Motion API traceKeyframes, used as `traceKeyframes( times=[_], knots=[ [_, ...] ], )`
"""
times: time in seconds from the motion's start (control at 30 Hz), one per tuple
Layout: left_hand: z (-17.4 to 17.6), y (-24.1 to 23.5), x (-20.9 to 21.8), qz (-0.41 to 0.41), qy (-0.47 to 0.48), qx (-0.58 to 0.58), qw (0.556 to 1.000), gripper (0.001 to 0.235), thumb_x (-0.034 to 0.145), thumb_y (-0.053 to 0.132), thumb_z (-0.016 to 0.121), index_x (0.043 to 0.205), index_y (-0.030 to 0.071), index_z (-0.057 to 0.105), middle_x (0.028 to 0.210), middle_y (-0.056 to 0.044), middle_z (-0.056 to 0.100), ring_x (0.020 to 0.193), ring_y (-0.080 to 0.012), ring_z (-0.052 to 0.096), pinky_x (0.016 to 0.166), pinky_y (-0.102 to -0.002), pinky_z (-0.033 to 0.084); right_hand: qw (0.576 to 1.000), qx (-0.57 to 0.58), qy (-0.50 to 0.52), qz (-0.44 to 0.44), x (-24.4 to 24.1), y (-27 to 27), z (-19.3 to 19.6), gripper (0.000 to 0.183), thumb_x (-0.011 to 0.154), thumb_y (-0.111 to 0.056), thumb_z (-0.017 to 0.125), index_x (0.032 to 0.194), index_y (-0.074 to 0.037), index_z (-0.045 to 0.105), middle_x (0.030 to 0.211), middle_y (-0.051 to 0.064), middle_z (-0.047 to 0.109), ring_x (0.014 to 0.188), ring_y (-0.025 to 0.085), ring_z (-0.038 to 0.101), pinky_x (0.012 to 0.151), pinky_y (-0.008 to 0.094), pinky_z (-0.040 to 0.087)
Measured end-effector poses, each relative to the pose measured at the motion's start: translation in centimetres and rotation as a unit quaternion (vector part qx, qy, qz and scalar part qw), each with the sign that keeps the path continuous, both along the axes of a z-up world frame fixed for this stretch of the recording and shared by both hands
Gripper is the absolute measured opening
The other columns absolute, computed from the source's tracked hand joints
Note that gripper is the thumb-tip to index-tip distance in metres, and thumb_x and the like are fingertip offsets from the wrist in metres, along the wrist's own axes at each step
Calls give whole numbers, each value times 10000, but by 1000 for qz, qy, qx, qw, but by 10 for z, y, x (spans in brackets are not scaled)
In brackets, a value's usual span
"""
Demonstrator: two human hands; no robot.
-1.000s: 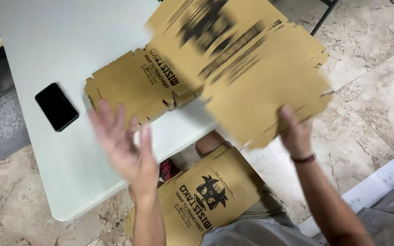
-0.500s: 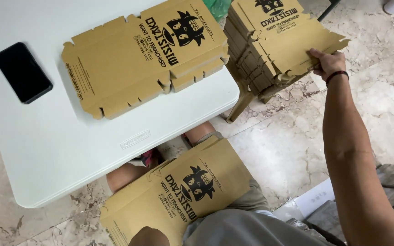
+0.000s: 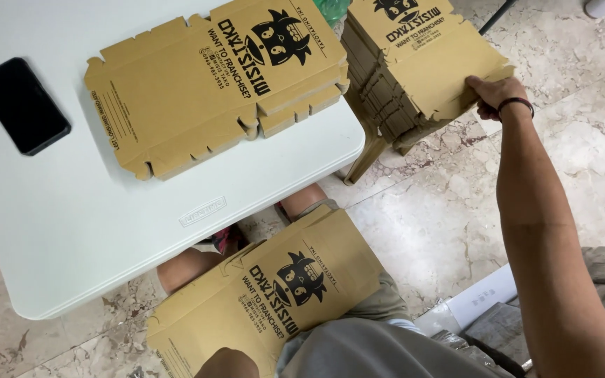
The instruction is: Sorting and stacking flat cardboard boxes from a table into a neat pile.
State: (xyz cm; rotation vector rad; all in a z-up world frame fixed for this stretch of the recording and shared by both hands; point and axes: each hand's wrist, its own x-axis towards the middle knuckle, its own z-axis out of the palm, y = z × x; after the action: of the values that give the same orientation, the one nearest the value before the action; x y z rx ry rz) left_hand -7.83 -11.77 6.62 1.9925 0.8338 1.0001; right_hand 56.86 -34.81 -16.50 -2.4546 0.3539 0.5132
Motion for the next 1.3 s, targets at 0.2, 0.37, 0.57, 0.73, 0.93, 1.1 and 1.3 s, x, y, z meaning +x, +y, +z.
traceKeyframes(
  times=[0.2,0.37,0.57,0.73,0.93,1.1,1.3],
  knots=[
    [-44,33,23,44,57,8,997,118,1080,210,526,1091,140,620,1066,-25,707,526,-86,280,478,-261,222,982,-119,30,142,-61,-7,44,833,1070,-822,429,1353,-58,604,785,115,650,643,230,552,789,432,516],
    [-119,15,-58,107,103,23,989,195,1078,226,514,1020,132,675,988,-4,748,403,-34,254,391,-219,176,958,16,-59,280,-202,-3,28,570,1119,-563,503,1072,-35,711,829,189,740,710,300,730,711,453,605],
    [-193,29,-86,255,214,-572,750,873,861,617,433,1589,138,380,1621,-171,403,1475,-418,411,1189,-636,365,939,129,204,245,-354,50,-1,769,892,-666,377,1339,-79,594,1117,143,692,871,255,662,680,365,538],
    [-224,13,-56,232,141,-538,798,717,856,336,684,1504,79,515,1465,-146,615,1357,-299,576,1171,-392,438,910,178,183,327,-399,67,13,531,816,-539,653,1072,-92,782,1123,119,833,933,246,831,792,324,687],
    [-249,-5,-70,209,27,-503,838,383,915,87,672,1288,20,614,1217,-186,751,1097,-307,701,938,-406,555,864,320,190,340,-397,48,14,440,902,-286,646,1256,-28,601,1265,159,771,1073,300,792,896,399,677],
    [-223,-32,-103,186,-176,-425,868,534,832,-15,698,1350,-23,568,1238,-237,717,1107,-344,682,959,-432,547,802,459,20,382,-374,9,-11,403,886,-300,665,1203,-54,634,1066,154,760,879,289,787,704,404,699],
    [-244,-13,-105,56,-146,-352,923,633,741,106,792,1322,19,557,1213,-223,686,1045,-317,686,875,-390,577,811,451,-80,364,-351,-38,-63,415,841,-209,746,1197,-9,670,1059,120,740,930,244,737,772,384,664]
  ],
)
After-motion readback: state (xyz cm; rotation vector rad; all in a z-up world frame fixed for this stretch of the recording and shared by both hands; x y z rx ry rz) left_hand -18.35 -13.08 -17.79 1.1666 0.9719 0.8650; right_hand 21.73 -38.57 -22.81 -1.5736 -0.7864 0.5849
